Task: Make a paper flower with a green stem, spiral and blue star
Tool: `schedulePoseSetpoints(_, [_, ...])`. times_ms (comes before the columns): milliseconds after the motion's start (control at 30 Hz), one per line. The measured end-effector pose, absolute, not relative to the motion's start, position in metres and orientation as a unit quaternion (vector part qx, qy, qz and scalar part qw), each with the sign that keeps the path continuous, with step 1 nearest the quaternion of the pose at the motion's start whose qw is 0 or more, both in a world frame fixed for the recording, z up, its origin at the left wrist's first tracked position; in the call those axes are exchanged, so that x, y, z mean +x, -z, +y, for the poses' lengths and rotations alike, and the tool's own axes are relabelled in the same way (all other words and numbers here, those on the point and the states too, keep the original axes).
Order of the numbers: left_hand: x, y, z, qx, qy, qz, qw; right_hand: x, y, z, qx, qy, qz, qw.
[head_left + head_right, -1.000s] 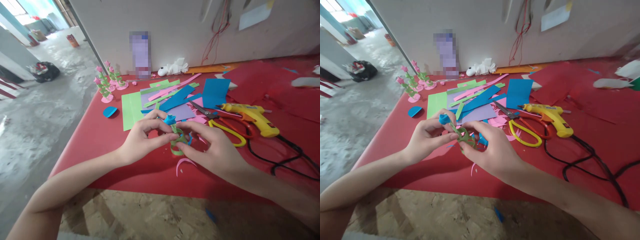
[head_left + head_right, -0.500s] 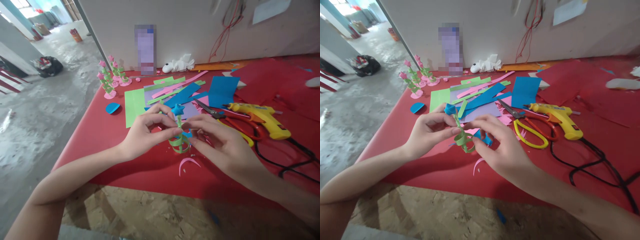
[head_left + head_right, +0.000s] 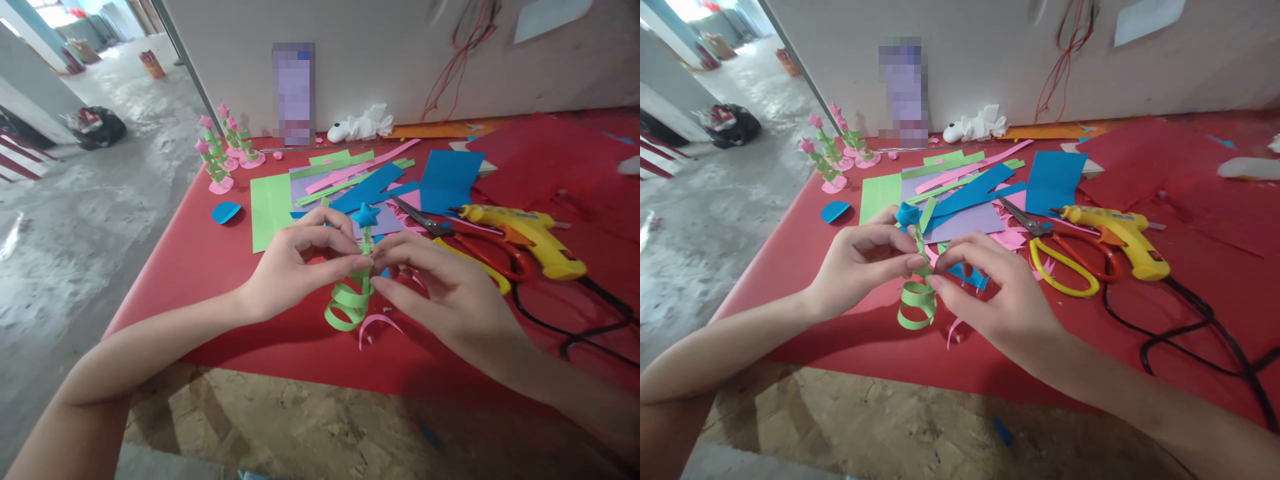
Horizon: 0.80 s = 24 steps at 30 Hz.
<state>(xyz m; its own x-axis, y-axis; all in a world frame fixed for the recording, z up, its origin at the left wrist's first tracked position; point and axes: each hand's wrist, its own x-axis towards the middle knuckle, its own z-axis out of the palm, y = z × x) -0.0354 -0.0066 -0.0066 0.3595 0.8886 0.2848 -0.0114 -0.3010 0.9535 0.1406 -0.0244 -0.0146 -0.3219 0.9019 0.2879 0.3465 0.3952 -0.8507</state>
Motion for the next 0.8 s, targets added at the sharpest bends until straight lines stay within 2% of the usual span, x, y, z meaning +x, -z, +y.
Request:
schedulePoseSetpoints(267, [-0.032,0.003,-0.008,0.637,-0.455,0.341,0.52,0.138,0.016,-0.027,-0.405,-0.372,-0.741,0.385])
schedulePoseSetpoints(567, [-0.033,0.009,-0.009,0.562,-0.422,0.309,0.641,0.135,0.01,-0.032,-0.413,-0.396,-0.727,0.379])
schedulePoseSetpoints(800, [-0.034,0.01,-0.008,0.521,-0.394,0.323,0.684,0.133,0.008,-0.036,-0.429,-0.41,-0.716,0.367])
